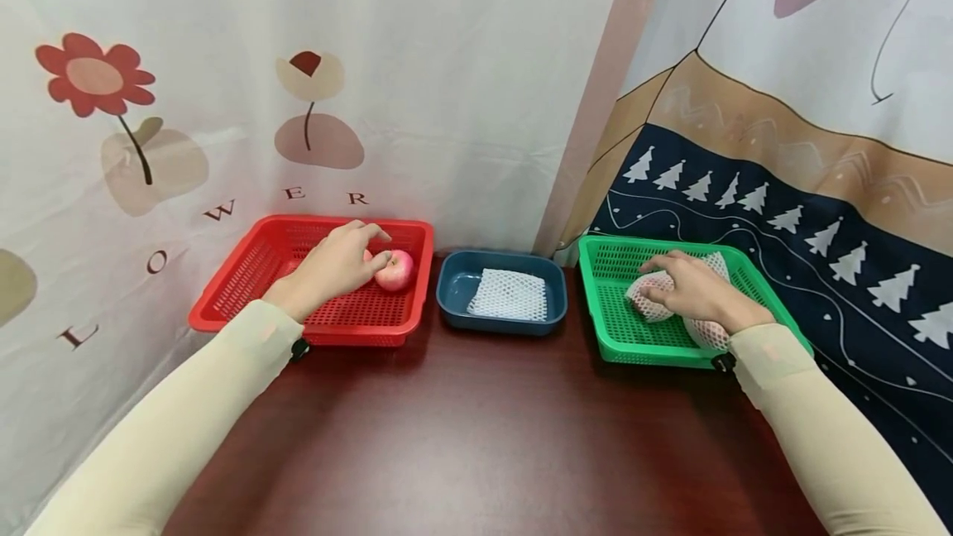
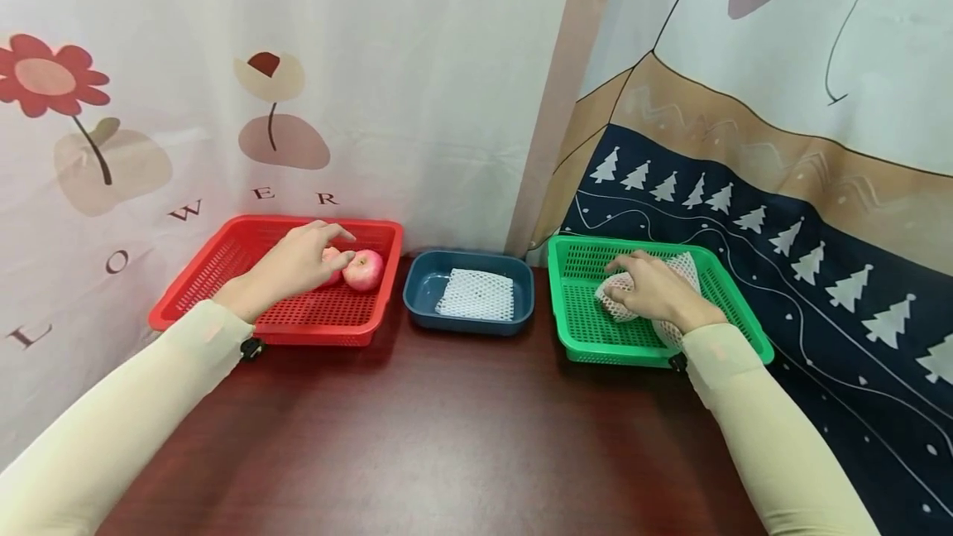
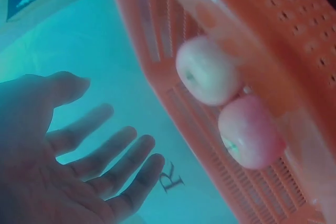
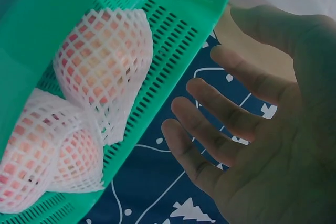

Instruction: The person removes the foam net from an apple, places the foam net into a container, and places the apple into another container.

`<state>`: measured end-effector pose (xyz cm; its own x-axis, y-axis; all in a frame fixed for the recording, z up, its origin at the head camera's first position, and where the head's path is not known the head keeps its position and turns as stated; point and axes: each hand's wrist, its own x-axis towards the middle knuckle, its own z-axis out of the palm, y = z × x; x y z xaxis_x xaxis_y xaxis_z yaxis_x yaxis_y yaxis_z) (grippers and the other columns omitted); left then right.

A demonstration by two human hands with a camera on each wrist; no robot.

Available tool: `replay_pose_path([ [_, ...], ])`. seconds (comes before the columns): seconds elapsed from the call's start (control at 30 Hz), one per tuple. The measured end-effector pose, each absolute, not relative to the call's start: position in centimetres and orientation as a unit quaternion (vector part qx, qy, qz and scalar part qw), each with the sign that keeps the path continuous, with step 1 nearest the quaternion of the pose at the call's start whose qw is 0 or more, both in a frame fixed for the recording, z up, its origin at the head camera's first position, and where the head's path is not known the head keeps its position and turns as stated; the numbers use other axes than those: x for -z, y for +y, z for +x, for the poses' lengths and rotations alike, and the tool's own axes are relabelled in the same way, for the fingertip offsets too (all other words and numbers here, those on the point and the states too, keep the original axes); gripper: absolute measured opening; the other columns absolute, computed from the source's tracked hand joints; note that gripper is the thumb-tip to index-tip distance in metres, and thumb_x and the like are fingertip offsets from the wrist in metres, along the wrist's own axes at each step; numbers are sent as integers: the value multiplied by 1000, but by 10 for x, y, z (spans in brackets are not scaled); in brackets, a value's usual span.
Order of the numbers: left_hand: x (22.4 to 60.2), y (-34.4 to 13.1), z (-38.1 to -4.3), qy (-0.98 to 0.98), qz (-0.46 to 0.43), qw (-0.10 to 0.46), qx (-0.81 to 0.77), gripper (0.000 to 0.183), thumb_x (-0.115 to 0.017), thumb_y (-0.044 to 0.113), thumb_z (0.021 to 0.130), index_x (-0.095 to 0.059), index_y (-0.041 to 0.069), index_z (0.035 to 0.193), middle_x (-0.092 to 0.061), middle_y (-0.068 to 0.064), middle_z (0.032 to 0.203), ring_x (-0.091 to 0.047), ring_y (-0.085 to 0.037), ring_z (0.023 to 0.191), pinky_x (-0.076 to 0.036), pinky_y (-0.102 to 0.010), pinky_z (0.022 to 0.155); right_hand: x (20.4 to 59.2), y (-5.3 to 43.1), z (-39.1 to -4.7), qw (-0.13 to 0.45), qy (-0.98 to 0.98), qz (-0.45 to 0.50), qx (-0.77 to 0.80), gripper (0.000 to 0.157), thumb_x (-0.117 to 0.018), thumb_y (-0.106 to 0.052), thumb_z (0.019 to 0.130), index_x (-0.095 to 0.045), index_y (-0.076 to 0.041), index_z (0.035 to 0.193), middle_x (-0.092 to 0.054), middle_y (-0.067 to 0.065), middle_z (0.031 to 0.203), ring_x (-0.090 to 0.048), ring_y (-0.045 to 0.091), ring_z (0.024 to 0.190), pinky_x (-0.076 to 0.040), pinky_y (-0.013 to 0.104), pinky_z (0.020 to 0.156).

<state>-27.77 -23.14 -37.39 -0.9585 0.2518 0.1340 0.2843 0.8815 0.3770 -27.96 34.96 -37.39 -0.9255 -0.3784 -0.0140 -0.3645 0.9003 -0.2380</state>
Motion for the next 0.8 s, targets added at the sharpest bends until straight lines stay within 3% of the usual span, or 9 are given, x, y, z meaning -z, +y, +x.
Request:
replay_pose_path([
  [0.3, 380, -210, -258, -955, -173, 79, 229, 44, -79, 25, 106, -75, 10, 147, -72, -18, 149, -71, -39, 130, -67, -62, 109, 376, 353, -284, 34, 975, -194, 106, 51, -77, -29, 113, -69, 0, 153, -58, 40, 163, -51, 69, 153, -42, 87, 124],
  [0.53, 383, -193, -246, -955, -182, 103, 212, 40, -81, 27, 106, -79, 13, 143, -75, -15, 147, -74, -38, 133, -61, -68, 115, 375, 355, -285, 45, 975, -189, 108, 54, -78, -29, 112, -67, -2, 158, -52, 40, 169, -44, 70, 156, -39, 89, 125],
  [0.8, 389, -176, -234, -949, -208, 113, 210, 40, -87, 24, 105, -80, 12, 142, -76, -15, 144, -75, -35, 130, -70, -54, 107, 371, 353, -287, 48, 975, -189, 105, 54, -78, -28, 112, -67, -2, 158, -51, 40, 170, -41, 72, 157, -37, 90, 125],
])
